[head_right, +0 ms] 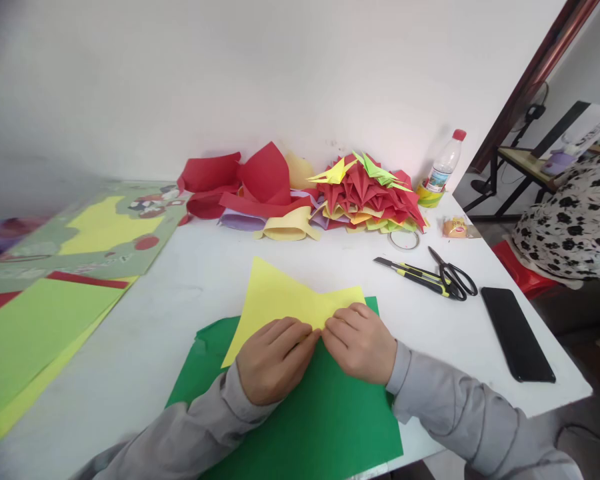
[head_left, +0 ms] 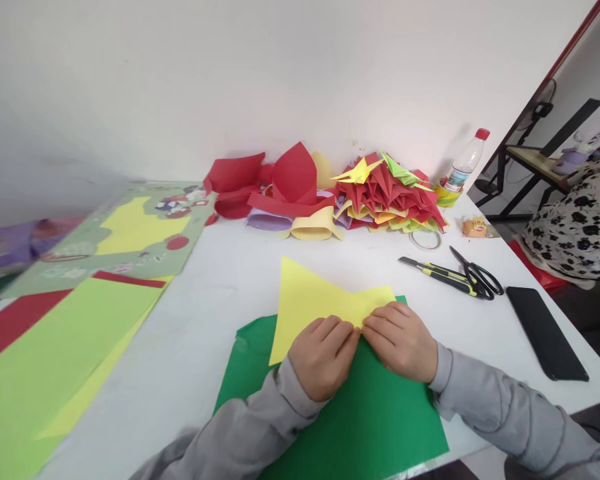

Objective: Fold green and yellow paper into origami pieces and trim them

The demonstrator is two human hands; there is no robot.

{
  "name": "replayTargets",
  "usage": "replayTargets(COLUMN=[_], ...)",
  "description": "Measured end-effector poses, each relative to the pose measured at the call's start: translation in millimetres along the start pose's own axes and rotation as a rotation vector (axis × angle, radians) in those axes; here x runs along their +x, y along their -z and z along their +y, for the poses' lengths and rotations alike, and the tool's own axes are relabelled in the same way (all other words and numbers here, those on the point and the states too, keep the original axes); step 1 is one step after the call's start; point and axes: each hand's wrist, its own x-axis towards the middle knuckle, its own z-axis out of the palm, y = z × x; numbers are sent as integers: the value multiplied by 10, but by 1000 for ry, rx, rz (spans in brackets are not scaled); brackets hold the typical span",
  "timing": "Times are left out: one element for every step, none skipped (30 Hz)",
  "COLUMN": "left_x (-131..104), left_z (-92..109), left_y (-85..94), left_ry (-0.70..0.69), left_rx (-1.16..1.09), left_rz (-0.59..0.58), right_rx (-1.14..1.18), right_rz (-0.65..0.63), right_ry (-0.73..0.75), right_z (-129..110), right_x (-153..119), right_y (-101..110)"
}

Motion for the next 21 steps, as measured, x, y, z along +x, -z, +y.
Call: replayTargets(left_x=[-3, -6, -8, -11, -13, -15, -16, -17, -18, -18, -17, -14, -10, -4, 4, 12, 21, 28, 34, 35, 32], left_z=[12, 21, 27, 32, 34, 34, 29, 20, 4, -18, -46, -80, -119, -161, -204, -247, -289, -330, -369, -407, -446], left_y=[-5, -11, -18, -25, -30, -31, -28, -20, -7, 9, 29, 51, 74, 97, 121, 145, 169, 192, 214, 234, 250], left_ry=[1, -1, -3, -6, -11, -17, -27, -36, -45, -49, -48, -44, -44, -46, -52, -61, -70, -77, -85, -91, -97], left_rx=[-9, -21, -32, -42, -50, -55, -56, -54, -50, -44, -34, -21, -5, 13, 33, 53, 73, 93, 116, 139, 159], left_rz=[2, 2, 6, 10, 12, 14, 16, 18, 17, 19, 23, 31, 38, 45, 53, 62, 71, 79, 86, 95, 102], right_rx=[-11, -21, -29, -33, -35, -36, -37, -37, -39, -42, -48, -56, -66, -76, -84, -91, -97, -102, -107, -113, -118], right_rz=[10, 14, 16, 15, 16, 19, 24, 30, 37, 42, 48, 52, 57, 63, 66, 67, 65, 62, 60, 60, 65], right_ry=[8, 15, 19, 24, 27, 30, 35, 37, 40, 38, 34, 26, 13, -6, -27, -50, -72, -92, -107, -121, -132], right_z=[5, 9, 10, 9, 7, 4, 4, 8, 17, 32, 53, 80, 113, 148, 186, 225, 263, 299, 332, 363, 390], right_x=[-5, -9, -11, -12, -10, -7, -3, 2, 5, 7, 5, -1, -10, -24, -42, -62, -83, -104, -122, -138, -149], right_y=[-12, -19, -21, -19, -15, -10, -3, 6, 16, 27, 39, 52, 64, 76, 87, 97, 106, 114, 121, 129, 137])
